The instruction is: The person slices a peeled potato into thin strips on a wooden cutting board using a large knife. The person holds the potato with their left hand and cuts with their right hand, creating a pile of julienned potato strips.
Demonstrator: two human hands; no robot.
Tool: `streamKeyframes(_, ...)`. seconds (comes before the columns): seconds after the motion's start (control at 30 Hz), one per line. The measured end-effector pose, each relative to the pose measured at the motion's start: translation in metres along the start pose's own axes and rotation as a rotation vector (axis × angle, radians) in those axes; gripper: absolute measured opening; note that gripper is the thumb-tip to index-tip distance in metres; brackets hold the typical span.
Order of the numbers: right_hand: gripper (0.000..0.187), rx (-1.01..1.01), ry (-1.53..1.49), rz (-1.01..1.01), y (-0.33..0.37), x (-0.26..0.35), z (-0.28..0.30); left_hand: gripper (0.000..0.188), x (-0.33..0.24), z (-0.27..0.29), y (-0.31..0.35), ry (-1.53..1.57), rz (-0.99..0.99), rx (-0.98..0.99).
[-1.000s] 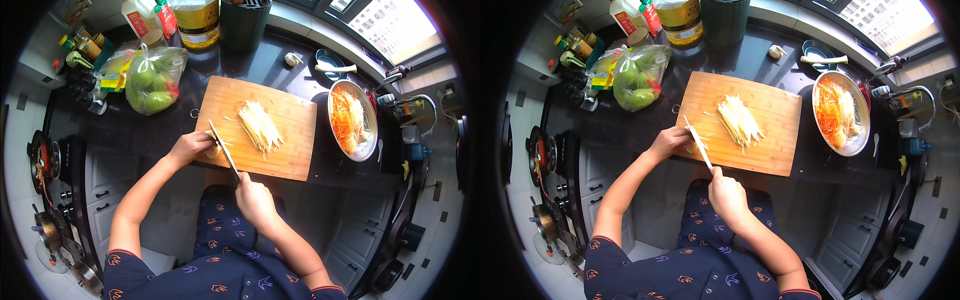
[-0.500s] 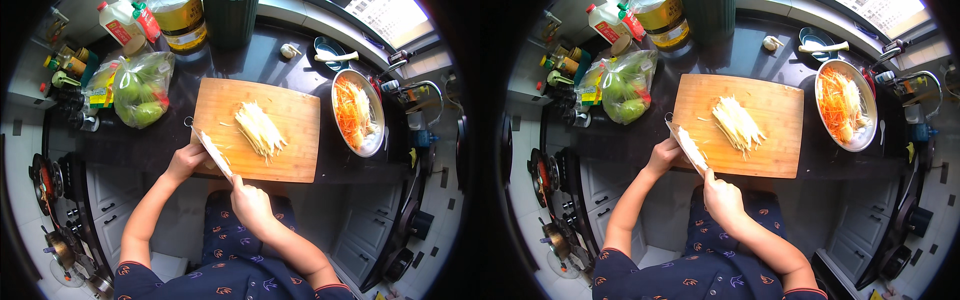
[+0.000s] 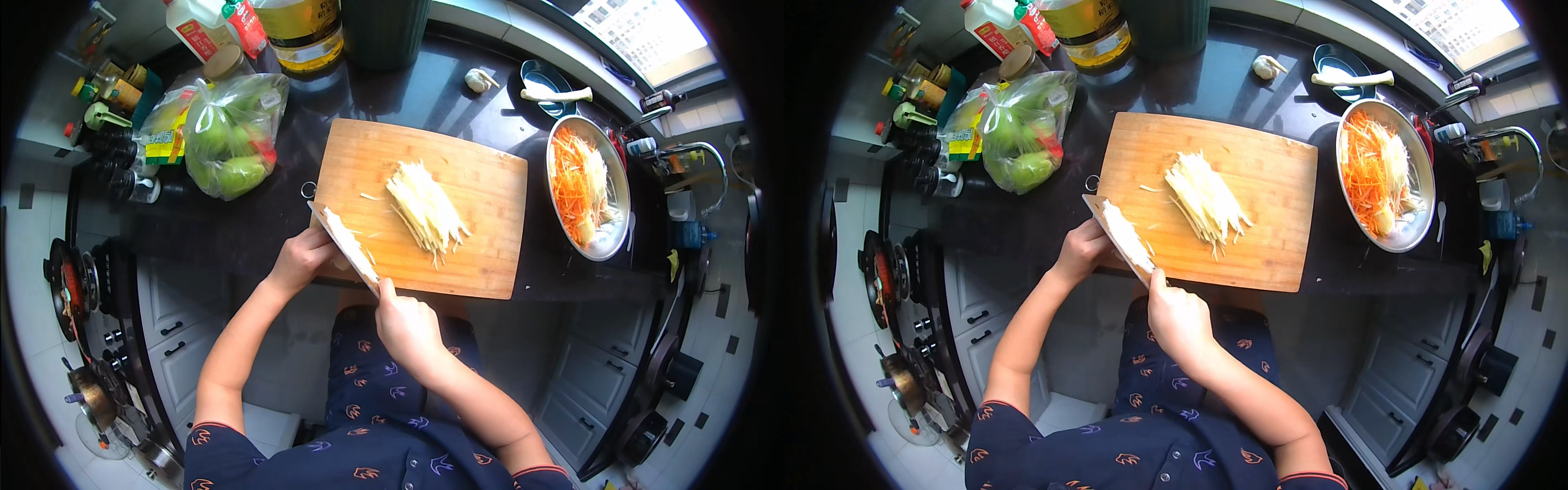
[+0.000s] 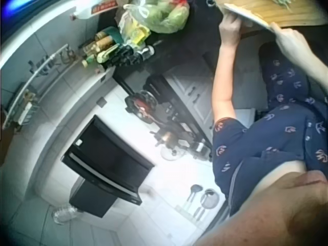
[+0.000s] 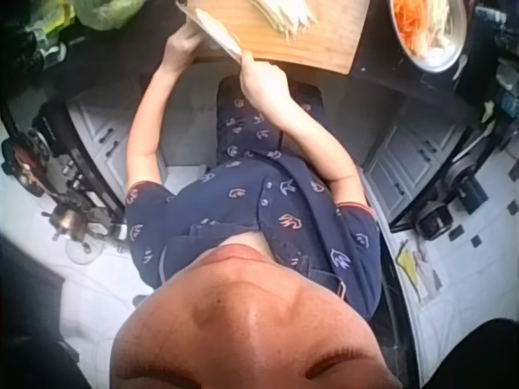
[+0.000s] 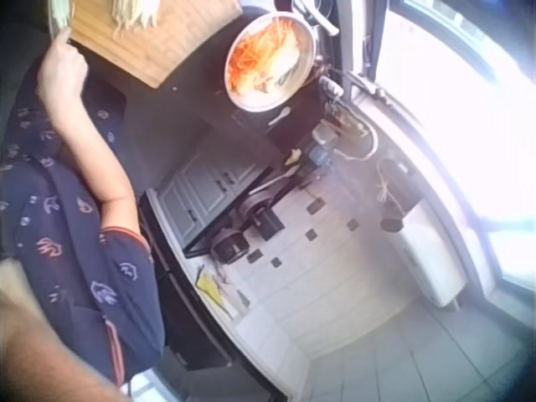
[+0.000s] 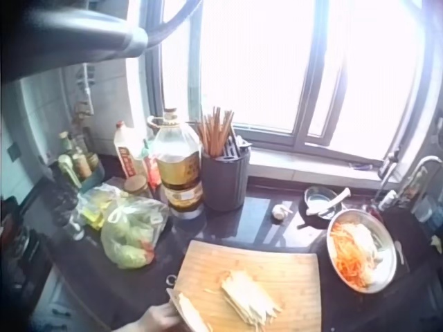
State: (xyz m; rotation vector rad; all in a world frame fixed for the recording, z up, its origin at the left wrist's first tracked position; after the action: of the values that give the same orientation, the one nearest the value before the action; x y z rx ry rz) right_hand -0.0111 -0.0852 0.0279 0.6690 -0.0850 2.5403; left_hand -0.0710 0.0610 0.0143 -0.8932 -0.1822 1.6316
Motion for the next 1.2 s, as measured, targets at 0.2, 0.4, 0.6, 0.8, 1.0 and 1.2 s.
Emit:
streamKeyframes(0.2,0.014,0.053,-0.105,-0.069,-0.004,-0.01,0.016,0.014,0.0,-0.002,0.002,-0.005,0.002,0.028)
streamKeyframes(0.4,0.018,0.144,-0.136,-0.137,0.006,-0.01,0.016,0.01,-0.003,0.001,0.001,-0.028,-0.031,0.01)
streamKeyframes(0.6,0.014,0.152,-0.056,-0.101,0.0,-0.006,0.004,0.014,0.001,-0.001,0.007,-0.048,-0.027,0.005)
streamKeyframes(0.8,0.014,0.07,-0.056,-0.102,-0.007,-0.012,-0.004,0.019,-0.003,0.001,0.006,-0.099,-0.036,0.046)
streamKeyframes(1.0,0.018,0.032,-0.135,-0.081,-0.01,-0.019,0.003,0.029,-0.009,0.008,0.004,-0.064,-0.021,0.043)
streamKeyframes(1.2,0.016,0.097,-0.141,-0.128,-0.005,-0.007,0.021,0.021,0.002,0.006,0.013,-0.079,-0.022,0.041)
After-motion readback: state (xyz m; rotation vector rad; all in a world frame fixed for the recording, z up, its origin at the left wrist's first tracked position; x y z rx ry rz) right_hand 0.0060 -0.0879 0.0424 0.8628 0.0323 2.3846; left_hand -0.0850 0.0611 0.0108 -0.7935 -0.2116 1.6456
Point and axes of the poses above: each hand's wrist, its own y-axis away from the middle knuckle, its own z-axis out of the back of the hand, x = y × z, the point moved 10 cm from there along -y, towards the middle knuckle, and after that the axes turned 10 degrees about -x, right-handed, at the moved point
